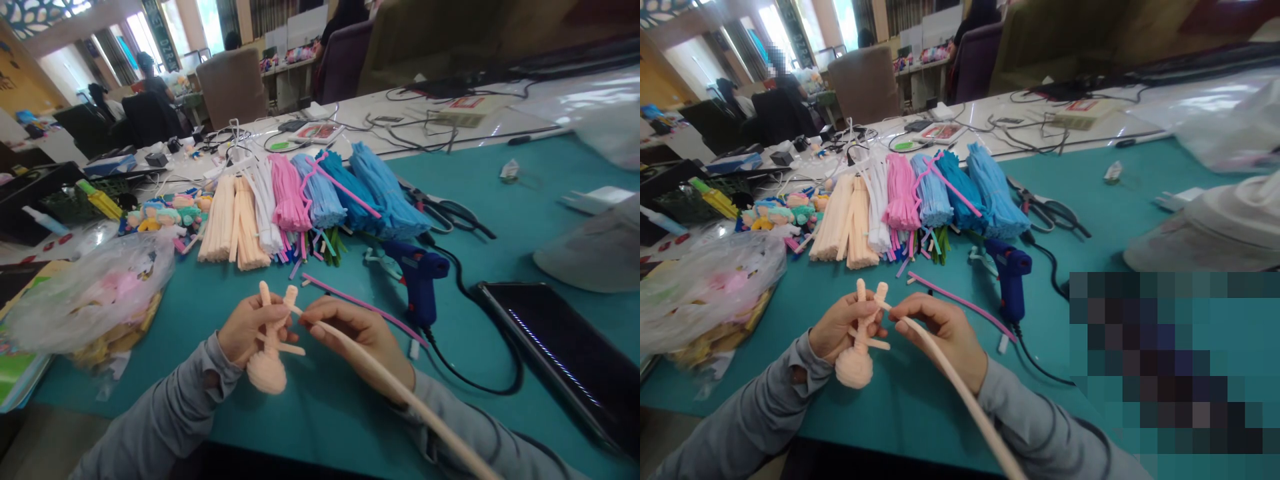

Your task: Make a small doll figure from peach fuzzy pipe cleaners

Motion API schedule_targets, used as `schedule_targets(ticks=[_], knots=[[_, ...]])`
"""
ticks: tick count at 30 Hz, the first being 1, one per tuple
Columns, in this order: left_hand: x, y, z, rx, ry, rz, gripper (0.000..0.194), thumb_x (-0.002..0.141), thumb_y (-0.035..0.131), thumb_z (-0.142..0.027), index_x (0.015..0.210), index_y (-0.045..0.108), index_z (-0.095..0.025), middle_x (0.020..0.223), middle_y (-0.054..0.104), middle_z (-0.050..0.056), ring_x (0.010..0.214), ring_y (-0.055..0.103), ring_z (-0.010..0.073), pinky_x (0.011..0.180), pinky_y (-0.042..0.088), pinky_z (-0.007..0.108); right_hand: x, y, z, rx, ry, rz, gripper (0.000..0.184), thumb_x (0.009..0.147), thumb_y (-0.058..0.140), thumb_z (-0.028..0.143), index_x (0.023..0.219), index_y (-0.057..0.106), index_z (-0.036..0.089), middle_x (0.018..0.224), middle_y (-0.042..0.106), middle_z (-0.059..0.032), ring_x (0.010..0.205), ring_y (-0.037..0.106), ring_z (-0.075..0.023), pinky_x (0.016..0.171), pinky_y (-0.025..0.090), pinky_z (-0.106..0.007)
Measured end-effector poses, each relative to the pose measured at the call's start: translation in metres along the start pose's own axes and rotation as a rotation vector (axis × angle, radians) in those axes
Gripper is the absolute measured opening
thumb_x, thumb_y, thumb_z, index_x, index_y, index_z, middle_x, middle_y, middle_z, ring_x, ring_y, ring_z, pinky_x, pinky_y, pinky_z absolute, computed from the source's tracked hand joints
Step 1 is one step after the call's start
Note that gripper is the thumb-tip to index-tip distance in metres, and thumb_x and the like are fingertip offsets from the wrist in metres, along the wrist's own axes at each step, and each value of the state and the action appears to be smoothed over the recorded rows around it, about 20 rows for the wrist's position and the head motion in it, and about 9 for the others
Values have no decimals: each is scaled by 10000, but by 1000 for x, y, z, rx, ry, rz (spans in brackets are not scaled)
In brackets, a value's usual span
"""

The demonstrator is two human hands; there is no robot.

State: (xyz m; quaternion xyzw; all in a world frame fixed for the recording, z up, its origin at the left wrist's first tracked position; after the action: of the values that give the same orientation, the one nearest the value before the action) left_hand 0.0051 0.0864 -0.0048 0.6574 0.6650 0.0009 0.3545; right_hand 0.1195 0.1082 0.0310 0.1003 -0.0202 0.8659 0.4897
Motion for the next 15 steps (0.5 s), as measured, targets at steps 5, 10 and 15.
schedule_targets(ticks=[5, 10, 15], knots=[[-2, 6, 2, 3, -21, 79, 254, 475, 751, -276, 496, 542, -133, 433, 527, -37, 377, 459, 48, 537, 499, 256, 1, -2, -2, 36, 51, -40, 145, 739, 661, 319, 721, 676, 176, 744, 632, -33, 705, 585, -149, 648, 450, -249], [-5, 12, 7, 61, -50, 197, 178, 502, 713, -253, 483, 591, -124, 398, 518, -20, 390, 483, 76, 540, 490, 268, -1, -5, -21, 195, 253, -88, 210, 644, 738, 349, 703, 662, 162, 679, 646, -10, 656, 577, -128, 619, 445, -230], [-4, 12, 16, 113, -96, 258, 117, 501, 679, -204, 468, 596, -128, 412, 539, -6, 377, 491, 88, 508, 469, 272, 1, 2, -26, 312, 310, -35, 252, 601, 765, 353, 641, 624, 148, 556, 603, 29, 529, 511, -77, 521, 394, -191]])
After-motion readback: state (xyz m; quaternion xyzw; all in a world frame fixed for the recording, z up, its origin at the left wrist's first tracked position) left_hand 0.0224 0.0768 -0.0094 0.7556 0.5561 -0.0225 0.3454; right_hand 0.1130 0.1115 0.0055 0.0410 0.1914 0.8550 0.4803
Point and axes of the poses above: each hand's wrist, its own x-axis towards the middle knuckle, its own y-axis out of the palm, z = x × y, the point moved 8 cm from there along x, towards the middle knuckle
